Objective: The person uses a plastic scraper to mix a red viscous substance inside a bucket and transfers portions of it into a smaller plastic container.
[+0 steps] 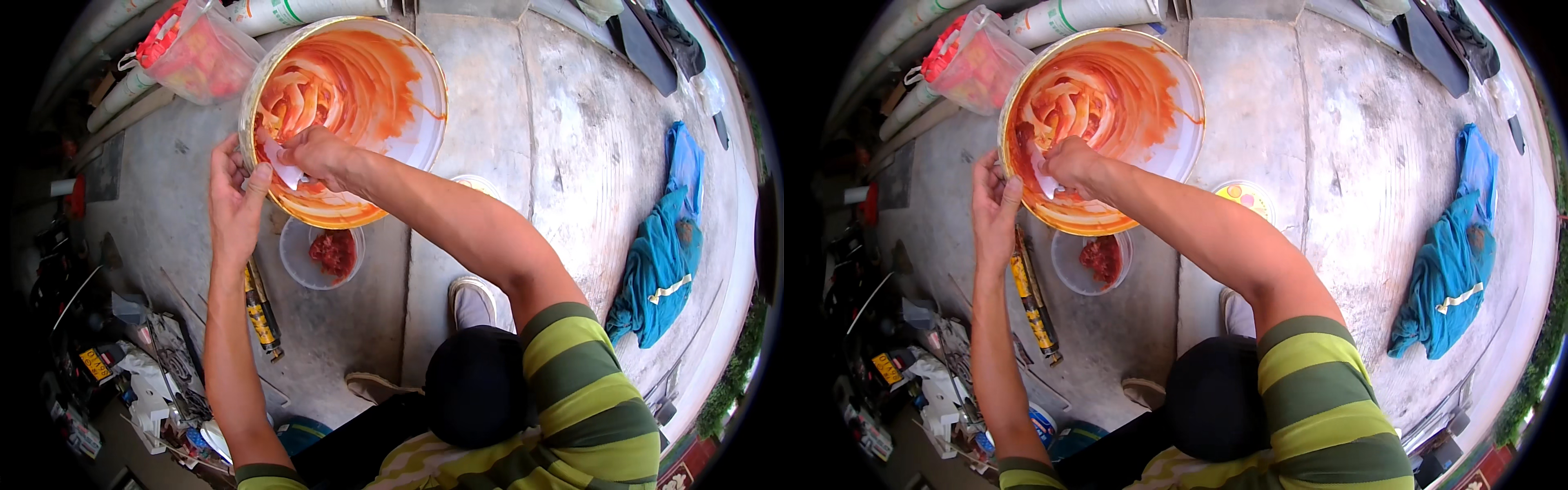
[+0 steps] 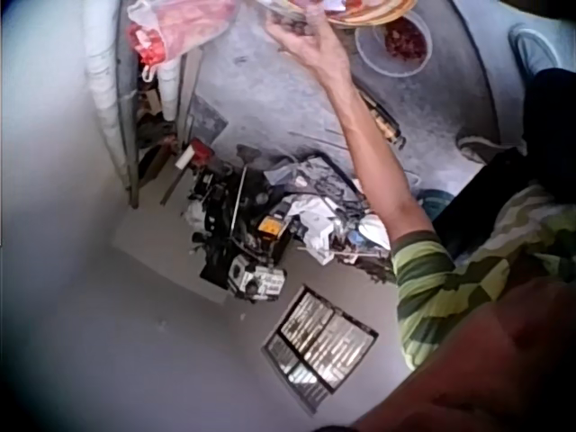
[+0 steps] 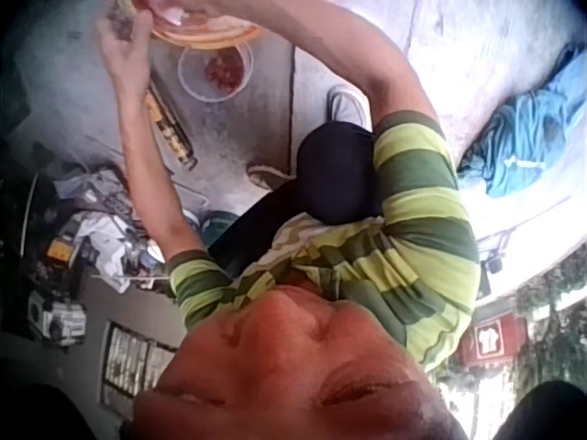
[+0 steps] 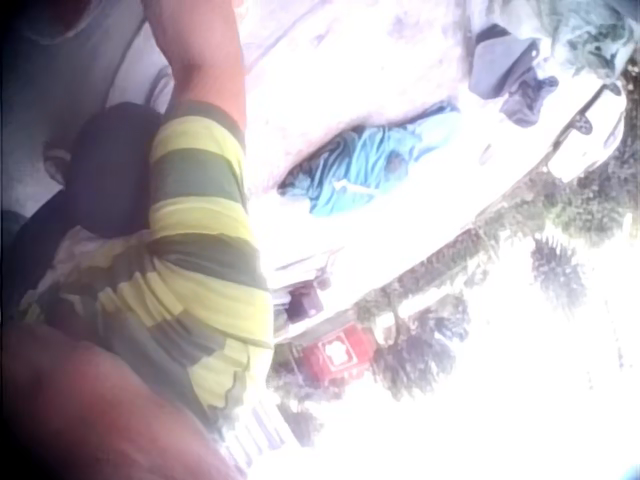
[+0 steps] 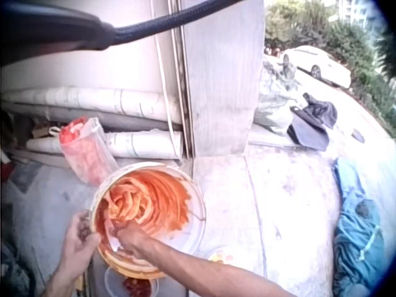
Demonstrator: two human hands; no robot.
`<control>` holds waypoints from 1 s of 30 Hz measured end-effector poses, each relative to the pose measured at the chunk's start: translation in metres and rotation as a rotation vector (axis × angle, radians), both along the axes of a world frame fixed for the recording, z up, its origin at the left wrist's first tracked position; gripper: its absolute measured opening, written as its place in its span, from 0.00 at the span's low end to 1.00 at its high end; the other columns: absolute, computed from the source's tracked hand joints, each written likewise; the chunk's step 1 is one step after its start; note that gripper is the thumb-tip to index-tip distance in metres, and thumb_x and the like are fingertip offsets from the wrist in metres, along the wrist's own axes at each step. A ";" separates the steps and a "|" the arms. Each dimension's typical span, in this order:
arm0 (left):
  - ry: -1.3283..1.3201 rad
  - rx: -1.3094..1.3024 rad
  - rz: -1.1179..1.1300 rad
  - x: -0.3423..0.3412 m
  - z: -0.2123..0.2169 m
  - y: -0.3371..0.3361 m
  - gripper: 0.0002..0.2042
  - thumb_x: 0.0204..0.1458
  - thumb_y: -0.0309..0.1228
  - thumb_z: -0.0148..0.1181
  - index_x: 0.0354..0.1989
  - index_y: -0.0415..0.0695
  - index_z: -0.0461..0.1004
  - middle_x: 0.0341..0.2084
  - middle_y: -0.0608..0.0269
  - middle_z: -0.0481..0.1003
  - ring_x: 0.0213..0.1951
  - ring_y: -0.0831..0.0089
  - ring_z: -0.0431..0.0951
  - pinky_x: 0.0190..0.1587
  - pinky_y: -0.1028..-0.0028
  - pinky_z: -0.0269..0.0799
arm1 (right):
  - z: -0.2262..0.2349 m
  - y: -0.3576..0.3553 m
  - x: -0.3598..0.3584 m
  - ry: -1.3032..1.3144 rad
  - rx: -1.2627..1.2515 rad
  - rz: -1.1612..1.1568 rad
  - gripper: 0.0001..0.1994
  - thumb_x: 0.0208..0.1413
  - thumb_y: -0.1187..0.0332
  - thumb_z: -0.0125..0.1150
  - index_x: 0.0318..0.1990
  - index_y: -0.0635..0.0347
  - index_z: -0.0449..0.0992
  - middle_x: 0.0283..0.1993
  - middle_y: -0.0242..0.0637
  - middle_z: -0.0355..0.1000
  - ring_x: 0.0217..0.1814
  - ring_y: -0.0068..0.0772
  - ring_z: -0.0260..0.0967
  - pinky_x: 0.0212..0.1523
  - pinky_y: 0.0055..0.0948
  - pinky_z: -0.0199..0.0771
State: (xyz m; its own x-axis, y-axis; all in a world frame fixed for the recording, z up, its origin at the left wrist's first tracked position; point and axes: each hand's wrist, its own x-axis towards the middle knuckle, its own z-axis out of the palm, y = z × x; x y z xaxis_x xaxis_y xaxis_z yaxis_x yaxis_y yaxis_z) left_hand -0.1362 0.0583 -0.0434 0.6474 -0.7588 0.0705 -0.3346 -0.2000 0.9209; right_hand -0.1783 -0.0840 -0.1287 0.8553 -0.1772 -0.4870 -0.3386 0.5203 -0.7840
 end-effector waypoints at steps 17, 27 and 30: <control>0.249 -0.058 0.388 0.143 -0.024 0.077 0.23 0.66 0.46 0.48 0.59 0.40 0.68 0.50 0.63 0.75 0.51 0.74 0.75 0.54 0.67 0.70 | 0.115 -0.044 -0.133 -0.288 -0.541 0.174 0.17 0.64 0.70 0.57 0.58 0.67 0.74 0.43 0.35 0.73 0.42 0.21 0.67 0.44 0.24 0.69; 0.435 -0.082 0.446 0.233 -0.060 0.072 0.26 0.63 0.53 0.49 0.57 0.43 0.70 0.50 0.63 0.74 0.54 0.70 0.71 0.52 0.63 0.70 | 0.098 -0.029 -0.195 -0.309 -0.960 0.583 0.25 0.52 0.77 0.65 0.59 0.66 0.71 0.46 0.46 0.69 0.44 0.39 0.72 0.44 0.32 0.74; 0.668 0.080 0.586 0.227 -0.051 0.071 0.26 0.63 0.55 0.47 0.54 0.45 0.74 0.43 0.56 0.78 0.43 0.65 0.78 0.42 0.65 0.75 | 0.052 -0.023 -0.202 -0.355 -1.181 0.631 0.26 0.50 0.78 0.65 0.59 0.68 0.69 0.45 0.48 0.68 0.43 0.49 0.72 0.43 0.36 0.75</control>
